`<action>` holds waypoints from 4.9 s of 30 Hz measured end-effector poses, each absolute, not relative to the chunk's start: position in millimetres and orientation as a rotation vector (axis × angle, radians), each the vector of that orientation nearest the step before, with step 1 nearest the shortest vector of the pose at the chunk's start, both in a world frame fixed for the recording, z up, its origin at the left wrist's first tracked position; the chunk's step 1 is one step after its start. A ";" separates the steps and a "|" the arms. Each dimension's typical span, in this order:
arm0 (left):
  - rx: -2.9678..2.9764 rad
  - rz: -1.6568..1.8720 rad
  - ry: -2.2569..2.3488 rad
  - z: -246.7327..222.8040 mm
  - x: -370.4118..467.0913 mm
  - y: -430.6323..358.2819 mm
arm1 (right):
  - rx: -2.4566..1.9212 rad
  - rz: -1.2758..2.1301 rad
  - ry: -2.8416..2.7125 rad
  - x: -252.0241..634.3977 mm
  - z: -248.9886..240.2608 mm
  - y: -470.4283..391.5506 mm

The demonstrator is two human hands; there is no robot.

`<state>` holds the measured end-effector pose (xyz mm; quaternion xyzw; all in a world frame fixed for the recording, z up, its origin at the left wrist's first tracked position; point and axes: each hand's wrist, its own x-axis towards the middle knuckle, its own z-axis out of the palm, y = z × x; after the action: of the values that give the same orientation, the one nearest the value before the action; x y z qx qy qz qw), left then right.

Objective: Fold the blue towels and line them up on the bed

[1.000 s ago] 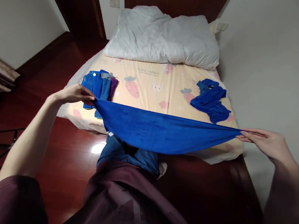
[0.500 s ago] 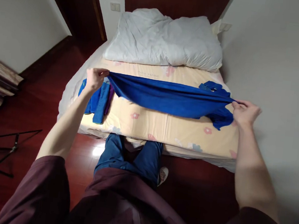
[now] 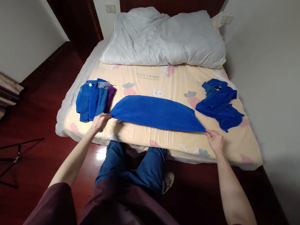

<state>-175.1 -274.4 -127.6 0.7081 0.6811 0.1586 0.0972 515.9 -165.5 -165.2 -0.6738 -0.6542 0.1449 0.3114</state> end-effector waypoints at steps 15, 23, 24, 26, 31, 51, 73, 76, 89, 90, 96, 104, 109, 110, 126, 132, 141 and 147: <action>2.159 -0.086 2.024 -196.2 -170.1 -339.0 | -2.002 0.352 -1.955 536.2 -232.4 -238.3; 2.132 -0.143 1.989 -181.2 -156.2 -329.7 | -2.144 0.270 -2.087 506.3 -222.2 -226.9; 2.125 -0.126 1.991 -178.7 -153.9 -321.5 | -2.120 0.216 -2.065 490.7 -216.8 -220.0; 2.104 -0.039 2.006 -176.2 -148.6 -301.6 | -2.041 0.127 -2.001 451.4 -208.9 -205.2; 2.017 0.228 2.095 -184.5 -136.2 -243.0 | -2.044 0.222 -1.961 348.9 -228.6 -183.5; 1.963 -0.188 1.957 -183.7 -185.0 -30.9 | -2.138 0.167 -2.005 321.7 -278.0 -185.2; 1.783 0.462 2.171 -245.9 -45.9 -139.0 | -2.119 0.285 -2.116 267.9 -255.3 -148.3; 1.770 0.503 2.173 -251.0 -40.9 -135.6 | -1.836 0.381 -2.337 213.3 -253.9 -122.7; 1.648 0.558 2.180 -257.3 -88.2 -115.2 | -1.791 0.422 -2.439 320.8 -268.6 -55.8; 1.650 0.554 2.174 -257.1 -92.1 -114.5 | -1.821 0.393 -2.431 336.4 -269.1 -51.7; 1.732 0.534 2.149 -253.7 -110.4 -112.0 | -2.014 0.277 -2.363 413.2 -271.4 -31.4; 1.677 0.514 2.092 -243.5 -116.7 -108.6 | -2.090 0.202 -2.312 465.6 -281.8 -12.8; 1.636 0.504 2.114 -243.7 -116.4 -109.3 | -2.136 0.186 -2.299 459.2 -278.7 -19.1; 1.625 0.508 2.108 -244.9 -117.1 -109.7 | -2.146 0.182 -2.311 456.6 -276.6 -20.7; 1.986 0.611 1.755 -231.4 22.3 -169.2 | -1.680 0.437 -2.447 217.0 -213.0 -114.5; 1.971 0.573 1.780 -268.5 62.3 -195.6 | -1.666 0.699 -2.407 173.4 -241.6 -171.5; 1.907 0.550 1.873 -243.0 22.2 -214.9 | -1.638 0.699 -2.434 225.5 -232.7 -167.5; 1.728 0.479 2.101 -228.3 -54.5 -248.7 | -1.944 0.549 -2.282 357.1 -245.4 -180.5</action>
<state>-54.5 -248.7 -228.3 0.6142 0.7471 0.1701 0.1886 357.1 -180.5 -245.4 -0.6373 -0.7479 0.1799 0.0471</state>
